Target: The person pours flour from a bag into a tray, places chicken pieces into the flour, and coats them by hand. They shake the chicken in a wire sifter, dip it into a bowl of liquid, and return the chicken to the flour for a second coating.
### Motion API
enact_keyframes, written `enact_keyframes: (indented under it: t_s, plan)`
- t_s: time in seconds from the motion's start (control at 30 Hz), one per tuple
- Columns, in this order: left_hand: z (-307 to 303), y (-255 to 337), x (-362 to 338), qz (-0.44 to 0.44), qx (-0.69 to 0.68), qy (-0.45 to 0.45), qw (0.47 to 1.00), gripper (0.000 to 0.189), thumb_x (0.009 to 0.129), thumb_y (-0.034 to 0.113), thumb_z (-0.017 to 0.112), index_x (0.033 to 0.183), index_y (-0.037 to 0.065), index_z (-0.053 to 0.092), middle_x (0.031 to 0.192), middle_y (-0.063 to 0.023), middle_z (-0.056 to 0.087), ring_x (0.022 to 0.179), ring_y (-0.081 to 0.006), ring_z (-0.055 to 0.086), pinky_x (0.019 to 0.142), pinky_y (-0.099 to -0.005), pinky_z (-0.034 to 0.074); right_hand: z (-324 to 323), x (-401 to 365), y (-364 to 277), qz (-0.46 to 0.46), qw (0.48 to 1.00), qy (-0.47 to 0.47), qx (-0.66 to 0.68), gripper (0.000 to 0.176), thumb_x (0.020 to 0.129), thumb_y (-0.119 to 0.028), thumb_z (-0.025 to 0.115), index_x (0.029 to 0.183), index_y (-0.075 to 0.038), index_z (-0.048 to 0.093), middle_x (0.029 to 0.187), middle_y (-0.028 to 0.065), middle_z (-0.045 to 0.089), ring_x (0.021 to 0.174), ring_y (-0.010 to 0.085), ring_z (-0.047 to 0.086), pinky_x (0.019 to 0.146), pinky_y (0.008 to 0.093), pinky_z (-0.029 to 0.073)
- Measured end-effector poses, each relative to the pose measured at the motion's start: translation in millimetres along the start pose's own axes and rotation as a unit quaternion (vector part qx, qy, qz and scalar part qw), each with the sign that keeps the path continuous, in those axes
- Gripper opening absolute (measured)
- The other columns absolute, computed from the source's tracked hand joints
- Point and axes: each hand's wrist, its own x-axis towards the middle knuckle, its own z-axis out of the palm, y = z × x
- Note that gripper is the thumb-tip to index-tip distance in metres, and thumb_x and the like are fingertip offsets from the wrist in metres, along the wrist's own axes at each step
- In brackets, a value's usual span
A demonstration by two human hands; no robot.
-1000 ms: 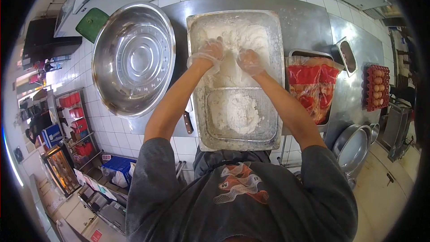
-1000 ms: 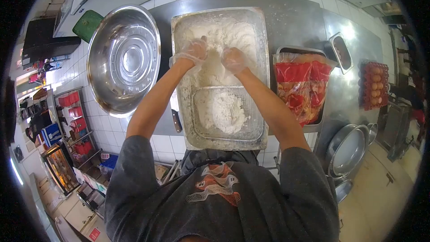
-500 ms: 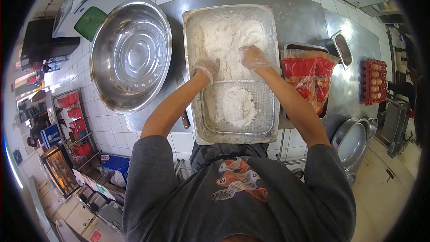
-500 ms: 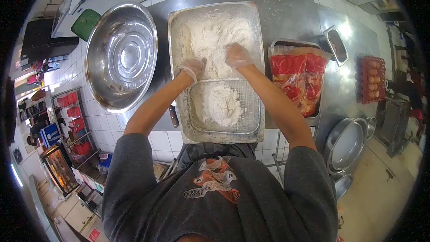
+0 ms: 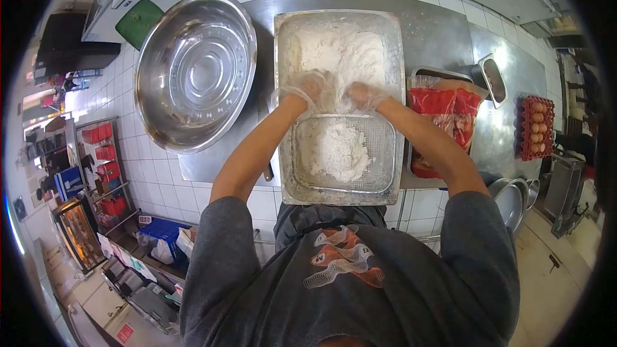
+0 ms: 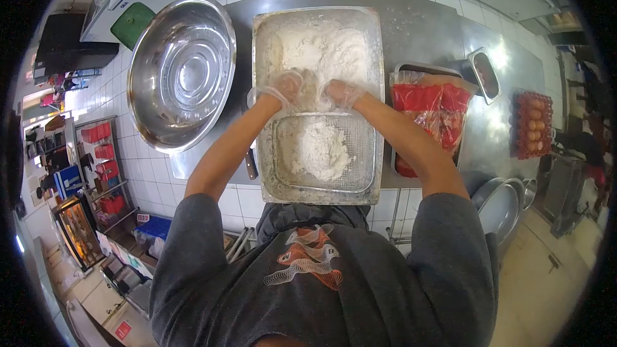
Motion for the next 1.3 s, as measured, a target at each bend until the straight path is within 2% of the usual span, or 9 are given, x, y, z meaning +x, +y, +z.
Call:
enact_keyframes:
  t_s: [0.07, 0.1, 0.4, 0.47, 0.57, 0.73, 0.83, 0.97, 1.3]
  plan:
    - [-48.4, 26.7, -18.2, 0.091, -0.066, -0.003, 0.994, 0.057, 0.088, 0.02, 0.059, 0.143, 0.018, 0.047, 0.128, -0.0216, 0.058, 0.12, -0.0346, 0.056, 0.101, -0.0442, 0.046, -8.6, -3.3, 9.1, 0.062, 0.998, 0.014, 0.011, 0.02, 0.077, -0.009, 0.072, 0.095, 0.0, 0.072, 0.086, 0.0208, 0.069, 0.085, 0.0317, 0.068, 0.084, 0.0385, 0.055]
    - [-42.2, 28.2, -17.7, 0.11, -0.01, -0.009, 0.994, 0.056, 0.089, 0.02, 0.058, 0.144, 0.02, 0.045, 0.13, -0.0218, 0.056, 0.12, -0.035, 0.056, 0.101, -0.0438, 0.046, -46.0, -6.6, -10.0, 0.173, 0.982, -0.064, 0.046, 0.039, 0.08, -0.017, 0.073, 0.116, -0.004, 0.067, 0.104, 0.0222, 0.067, 0.091, 0.0322, 0.067, 0.086, 0.0379, 0.055]
    - [-22.7, 43.7, 11.7, 0.079, 0.043, -0.045, 0.995, 0.035, 0.097, 0.024, 0.047, 0.131, 0.027, 0.057, 0.13, -0.0178, 0.053, 0.117, -0.0349, 0.057, 0.097, -0.0448, 0.048, -29.6, -32.6, -34.2, 0.174, 0.967, 0.032, -0.186, 0.062, 0.087, -0.01, 0.057, 0.147, -0.014, 0.04, 0.146, 0.0299, 0.037, 0.125, 0.0427, 0.05, 0.104, 0.0428, 0.045]
    - [-34.2, 44.3, 15.9, 0.057, 0.009, -0.089, 0.994, 0.032, 0.1, 0.028, 0.043, 0.127, 0.023, 0.059, 0.126, -0.0193, 0.056, 0.112, -0.0356, 0.06, 0.093, -0.0452, 0.05, -21.4, -25.8, -34.7, 0.202, 0.973, 0.022, -0.114, 0.053, 0.091, -0.01, 0.049, 0.144, -0.011, 0.043, 0.136, 0.0302, 0.047, 0.12, 0.0392, 0.055, 0.102, 0.0416, 0.046]
    - [49.5, 14.3, 34.8, 0.108, -0.147, 0.167, 0.969, 0.035, 0.102, 0.032, 0.04, 0.117, 0.012, 0.064, 0.113, -0.0209, 0.065, 0.1, -0.0368, 0.065, 0.087, -0.0447, 0.052, 36.0, -12.7, 7.5, 0.22, 0.972, 0.076, -0.029, 0.04, 0.093, -0.018, 0.049, 0.131, -0.004, 0.053, 0.116, 0.0277, 0.062, 0.109, 0.0383, 0.062, 0.098, 0.0424, 0.048]
    - [-16.2, 13.3, 27.8, 0.011, -0.106, -0.021, 0.994, 0.04, 0.092, 0.033, 0.054, 0.111, -0.001, 0.062, 0.094, -0.0255, 0.068, 0.088, -0.0396, 0.067, 0.081, -0.0473, 0.052, -12.3, -13.1, -8.1, 0.253, 0.967, 0.004, -0.045, 0.047, 0.092, -0.041, 0.053, 0.097, 0.003, 0.071, 0.099, 0.0271, 0.068, 0.097, 0.0405, 0.067, 0.088, 0.0461, 0.052]
    - [-60.1, 27.3, 18.7, -0.052, -0.11, -0.007, 0.993, 0.037, 0.09, 0.031, 0.054, 0.101, -0.003, 0.065, 0.091, -0.0272, 0.068, 0.087, -0.0394, 0.068, 0.078, -0.047, 0.053, -47.2, -11.7, -31.0, 0.351, 0.927, 0.119, 0.052, 0.042, 0.087, -0.038, 0.059, 0.088, 0.003, 0.07, 0.092, 0.0291, 0.068, 0.09, 0.0422, 0.067, 0.079, 0.0474, 0.055]
    - [-32.3, 13.4, 37.9, -0.003, -0.065, 0.202, 0.977, 0.029, 0.087, 0.022, 0.054, 0.09, -0.003, 0.069, 0.089, -0.026, 0.069, 0.084, -0.0393, 0.069, 0.075, -0.0463, 0.054, -25.4, 4.9, -4.5, 0.303, 0.934, 0.187, 0.03, 0.035, 0.084, -0.03, 0.062, 0.087, 0.003, 0.07, 0.092, 0.0294, 0.067, 0.09, 0.0438, 0.067, 0.078, 0.0476, 0.055]
    - [-53.8, 14.0, 33.6, -0.134, -0.15, 0.15, 0.968, 0.024, 0.085, 0.018, 0.056, 0.097, 0.0, 0.068, 0.09, -0.025, 0.068, 0.084, -0.0412, 0.068, 0.076, -0.0464, 0.055, -26.8, 22.1, 22.0, 0.35, 0.894, 0.266, 0.082, 0.029, 0.078, -0.013, 0.059, 0.101, 0.004, 0.065, 0.099, 0.0294, 0.066, 0.093, 0.0426, 0.066, 0.083, 0.0488, 0.054]
